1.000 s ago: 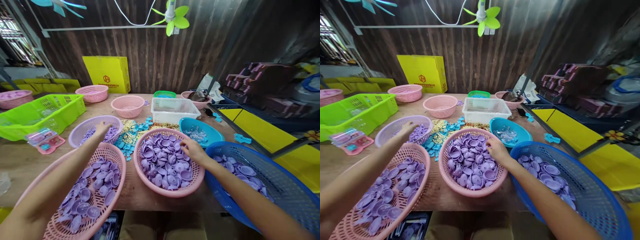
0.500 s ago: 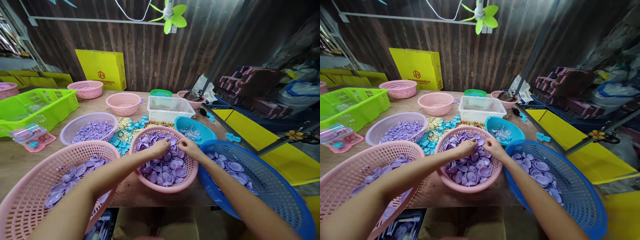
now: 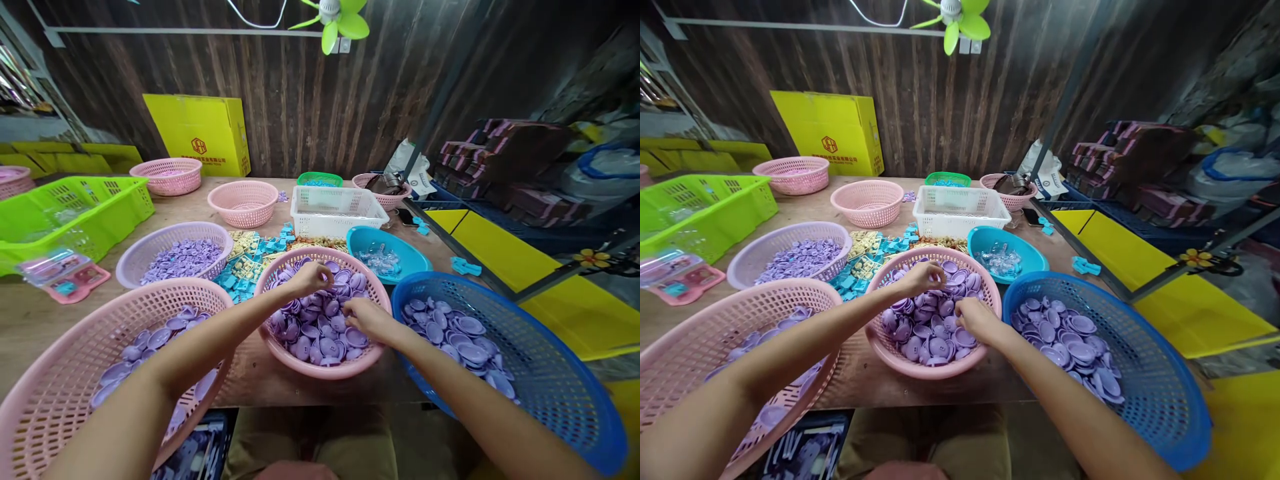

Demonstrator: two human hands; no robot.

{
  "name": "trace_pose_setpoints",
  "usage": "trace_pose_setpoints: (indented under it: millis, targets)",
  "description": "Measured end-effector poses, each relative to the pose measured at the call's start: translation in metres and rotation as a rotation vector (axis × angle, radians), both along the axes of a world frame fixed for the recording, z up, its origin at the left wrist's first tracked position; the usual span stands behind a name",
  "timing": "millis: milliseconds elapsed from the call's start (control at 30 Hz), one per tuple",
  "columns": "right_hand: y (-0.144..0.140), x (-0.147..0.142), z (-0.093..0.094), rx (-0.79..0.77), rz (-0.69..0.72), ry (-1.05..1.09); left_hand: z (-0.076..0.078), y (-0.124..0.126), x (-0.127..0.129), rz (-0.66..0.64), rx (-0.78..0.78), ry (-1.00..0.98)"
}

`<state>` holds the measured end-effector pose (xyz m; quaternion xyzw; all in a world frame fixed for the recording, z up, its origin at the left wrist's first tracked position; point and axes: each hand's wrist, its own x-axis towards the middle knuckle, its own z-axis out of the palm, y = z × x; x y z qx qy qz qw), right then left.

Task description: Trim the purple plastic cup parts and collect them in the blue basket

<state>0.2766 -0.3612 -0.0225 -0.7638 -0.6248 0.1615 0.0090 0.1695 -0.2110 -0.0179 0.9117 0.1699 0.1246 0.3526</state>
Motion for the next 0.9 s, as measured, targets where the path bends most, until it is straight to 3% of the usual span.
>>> trace_pose_setpoints:
  millis: [133,200,300,400,533,700,900]
  targets:
    - [0.004,0.009,-0.001,-0.028,0.065,0.053,-0.002,-0.005,-0.026,-0.211,0.154,-0.056]
    - [0.007,0.009,0.001,-0.036,0.079,0.067,-0.005,-0.010,-0.034,-0.248,0.216,-0.056]
    - [0.011,-0.002,0.006,-0.057,0.057,0.041,-0.008,-0.017,-0.038,-0.157,0.225,-0.056]
    - [0.014,-0.018,0.010,-0.098,0.045,0.000,-0.007,-0.021,-0.038,-0.047,0.127,-0.038]
    - [0.012,-0.028,0.011,-0.089,0.044,-0.005,-0.007,-0.022,-0.041,-0.077,0.073,-0.028]
    - [-0.005,-0.019,0.012,0.122,0.071,0.008,-0.006,-0.028,-0.049,-0.156,0.165,-0.036]
    - [-0.047,-0.012,0.010,0.431,0.215,-0.251,0.001,-0.044,-0.050,-0.238,0.194,-0.116]
